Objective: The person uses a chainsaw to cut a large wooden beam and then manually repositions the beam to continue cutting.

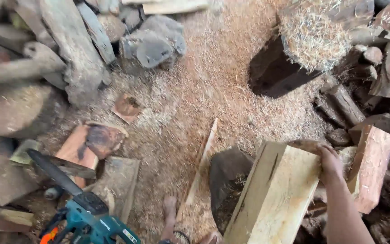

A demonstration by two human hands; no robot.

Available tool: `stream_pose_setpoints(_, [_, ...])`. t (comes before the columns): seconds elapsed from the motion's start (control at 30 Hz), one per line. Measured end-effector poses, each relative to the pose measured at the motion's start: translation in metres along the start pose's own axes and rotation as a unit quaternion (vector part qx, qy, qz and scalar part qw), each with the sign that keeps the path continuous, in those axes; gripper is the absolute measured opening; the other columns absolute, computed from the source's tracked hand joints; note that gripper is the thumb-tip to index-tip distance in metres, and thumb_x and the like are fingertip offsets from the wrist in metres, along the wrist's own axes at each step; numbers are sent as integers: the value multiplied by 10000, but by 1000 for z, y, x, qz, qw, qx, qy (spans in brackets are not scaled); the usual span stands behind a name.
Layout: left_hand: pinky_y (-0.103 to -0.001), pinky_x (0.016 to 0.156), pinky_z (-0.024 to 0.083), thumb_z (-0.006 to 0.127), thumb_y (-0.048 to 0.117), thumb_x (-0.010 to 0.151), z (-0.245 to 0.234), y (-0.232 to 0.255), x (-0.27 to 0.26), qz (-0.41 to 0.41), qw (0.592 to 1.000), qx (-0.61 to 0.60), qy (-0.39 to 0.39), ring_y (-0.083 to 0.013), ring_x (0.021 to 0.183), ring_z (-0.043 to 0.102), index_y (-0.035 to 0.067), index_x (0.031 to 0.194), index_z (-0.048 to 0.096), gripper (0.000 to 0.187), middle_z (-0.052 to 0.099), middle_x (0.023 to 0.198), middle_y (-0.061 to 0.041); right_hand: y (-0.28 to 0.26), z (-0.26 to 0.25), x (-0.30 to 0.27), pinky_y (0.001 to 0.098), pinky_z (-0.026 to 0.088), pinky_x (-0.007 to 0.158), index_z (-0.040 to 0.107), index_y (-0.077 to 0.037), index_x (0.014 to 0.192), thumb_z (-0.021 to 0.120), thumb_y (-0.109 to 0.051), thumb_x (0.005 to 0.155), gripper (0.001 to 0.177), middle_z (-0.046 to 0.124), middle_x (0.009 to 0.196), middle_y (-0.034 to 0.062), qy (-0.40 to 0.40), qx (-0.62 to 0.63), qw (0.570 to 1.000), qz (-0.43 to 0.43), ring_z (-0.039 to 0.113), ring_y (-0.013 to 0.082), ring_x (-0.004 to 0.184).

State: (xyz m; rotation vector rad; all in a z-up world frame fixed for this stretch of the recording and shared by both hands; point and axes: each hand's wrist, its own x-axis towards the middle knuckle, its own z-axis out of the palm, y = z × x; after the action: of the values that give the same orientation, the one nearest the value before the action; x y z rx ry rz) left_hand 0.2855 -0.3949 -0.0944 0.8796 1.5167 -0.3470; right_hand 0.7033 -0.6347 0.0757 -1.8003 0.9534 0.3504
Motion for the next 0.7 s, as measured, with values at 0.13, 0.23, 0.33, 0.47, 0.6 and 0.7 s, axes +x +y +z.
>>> stream_pose_setpoints(0.13, [-486,770,262,865,309,867,11,-59,41,-55,998,14,-11,-187,803,413,162,719,530,395,476,769,-71,29,-8,37,212,504,776,722,-220,1111,665,-290,938,195,699,1002,-74,-30,79,996,-26,640,82,912])
stream_pose_setpoints(0.23, [-360,1034,581,826,438,770,0,-101,58,213,964,118,-104,-238,1197,725,52,1321,690,686,728,1332,-138,17,-1,3,267,486,722,769,-187,995,652,-452,850,324,679,950,-70,101,3,995,-13,581,56,875])
stream_pose_setpoints(0.33, [-343,1134,395,335,880,803,-37,-92,48,-119,921,341,-147,-296,1411,506,129,1517,513,1051,558,1484,-211,29,3,5,365,487,752,784,-157,965,534,-306,830,321,713,1018,13,111,-77,990,-40,599,165,967])
stream_pose_setpoints(0.47, [-424,862,502,348,768,881,-87,-67,47,-61,881,458,-102,-285,1017,722,108,1027,837,834,796,1043,-151,40,8,-22,275,519,831,812,-192,979,453,-323,763,439,774,1022,-21,112,-56,992,-15,642,103,968])
stream_pose_setpoints(0.6, [-427,775,445,507,740,843,-113,-25,9,-70,918,389,7,-283,876,703,-26,795,801,822,793,891,-206,53,12,-32,299,531,830,791,-92,1036,446,-316,820,465,781,1107,58,34,13,999,-18,684,143,1005])
stream_pose_setpoints(0.7, [-383,854,503,603,578,913,-105,-8,-34,-29,960,272,66,-256,1019,725,-35,985,840,661,817,1013,-214,20,27,-40,271,508,787,783,-90,993,636,-301,766,343,757,1021,57,-30,116,992,40,666,168,888])
